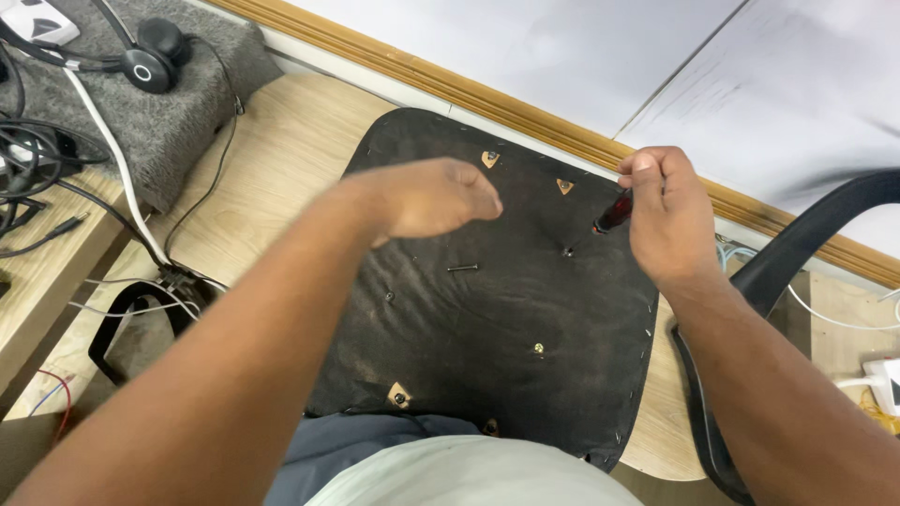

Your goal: The person uses a screwdriver to remove screws from the underside of a black chair seat placed on a wooden table. The person systematically unscrews multiple fasteners while stabilizing the seat with the other hand.

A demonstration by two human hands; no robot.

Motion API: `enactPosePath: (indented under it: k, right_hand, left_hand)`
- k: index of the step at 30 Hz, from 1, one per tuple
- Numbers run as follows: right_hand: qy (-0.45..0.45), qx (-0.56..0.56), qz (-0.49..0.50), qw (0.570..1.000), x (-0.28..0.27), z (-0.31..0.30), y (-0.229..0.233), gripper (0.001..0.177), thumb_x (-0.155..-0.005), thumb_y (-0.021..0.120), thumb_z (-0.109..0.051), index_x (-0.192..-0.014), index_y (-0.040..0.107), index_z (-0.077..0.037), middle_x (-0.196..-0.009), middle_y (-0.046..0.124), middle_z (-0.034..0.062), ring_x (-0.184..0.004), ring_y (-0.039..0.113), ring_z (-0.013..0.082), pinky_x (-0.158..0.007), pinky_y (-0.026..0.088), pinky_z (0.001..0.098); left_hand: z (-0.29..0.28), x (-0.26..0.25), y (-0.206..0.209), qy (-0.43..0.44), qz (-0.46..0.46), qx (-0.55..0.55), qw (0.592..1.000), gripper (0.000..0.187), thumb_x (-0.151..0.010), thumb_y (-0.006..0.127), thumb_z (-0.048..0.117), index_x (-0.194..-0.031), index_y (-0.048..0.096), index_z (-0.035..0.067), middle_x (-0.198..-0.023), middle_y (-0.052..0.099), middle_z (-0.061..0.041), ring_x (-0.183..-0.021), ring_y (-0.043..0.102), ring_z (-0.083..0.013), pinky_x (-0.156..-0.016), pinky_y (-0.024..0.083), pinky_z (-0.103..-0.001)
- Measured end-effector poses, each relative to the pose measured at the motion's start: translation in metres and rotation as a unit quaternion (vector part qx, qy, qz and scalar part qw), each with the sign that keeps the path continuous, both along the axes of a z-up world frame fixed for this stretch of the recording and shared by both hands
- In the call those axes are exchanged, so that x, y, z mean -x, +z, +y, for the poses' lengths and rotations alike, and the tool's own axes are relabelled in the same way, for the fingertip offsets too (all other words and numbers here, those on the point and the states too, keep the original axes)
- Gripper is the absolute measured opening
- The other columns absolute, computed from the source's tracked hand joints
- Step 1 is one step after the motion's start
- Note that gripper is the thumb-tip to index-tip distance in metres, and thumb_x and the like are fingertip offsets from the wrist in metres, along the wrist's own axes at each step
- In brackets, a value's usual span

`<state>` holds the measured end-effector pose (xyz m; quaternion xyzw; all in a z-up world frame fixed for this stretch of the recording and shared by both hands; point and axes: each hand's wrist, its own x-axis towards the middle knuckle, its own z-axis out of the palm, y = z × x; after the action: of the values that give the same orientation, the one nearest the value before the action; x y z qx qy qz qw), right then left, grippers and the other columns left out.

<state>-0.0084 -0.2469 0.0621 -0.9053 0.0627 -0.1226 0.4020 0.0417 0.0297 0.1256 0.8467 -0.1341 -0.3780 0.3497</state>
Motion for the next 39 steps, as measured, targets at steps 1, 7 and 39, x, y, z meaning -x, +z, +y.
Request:
enactPosePath:
  k: [1, 7, 39]
  right_hand:
    - [0.045, 0.068, -0.027, 0.996, 0.001, -0.002, 0.003, 0.029, -0.115, 0.043, -0.027, -0.111, 0.061, -0.004, -0.107, 0.067, 0.0149, -0.104, 0.064, 0.0253, -0.094, 0.049, 0.0375]
    - [0.151, 0.293, 0.002, 0.944, -0.001, -0.016, 0.034, 0.032, -0.113, 0.046, -0.028, -0.114, 0.062, 0.0, -0.115, 0.062, 0.0219, -0.105, 0.062, 0.0408, -0.09, 0.049, 0.0484]
    - [0.152, 0.352, 0.385, 0.84, -0.043, -0.006, 0.063, 0.038, -0.085, 0.073, -0.029, -0.12, 0.071, -0.016, -0.083, 0.076, 0.0022, -0.089, 0.073, 0.0197, -0.086, 0.055, 0.042]
  left_hand:
    - [-0.008, 0.001, -0.022, 0.043, 0.026, -0.023, 0.998, 0.056, -0.091, 0.06, 0.041, -0.141, 0.057, 0.018, -0.148, 0.056, -0.009, -0.141, 0.049, -0.0256, -0.118, 0.035, -0.048]
    - [-0.039, 0.018, -0.113, -0.009, -0.013, -0.144, 0.989, 0.075, -0.09, 0.058, 0.036, -0.159, 0.032, 0.02, -0.171, 0.019, -0.008, -0.155, 0.021, -0.0319, -0.125, 0.026, -0.052]
    - [-0.052, 0.037, -0.127, -0.185, -0.018, -0.255, 0.949, 0.114, -0.084, 0.071, 0.032, -0.165, -0.009, 0.032, -0.171, -0.026, -0.007, -0.156, -0.027, -0.0304, -0.127, -0.006, -0.059]
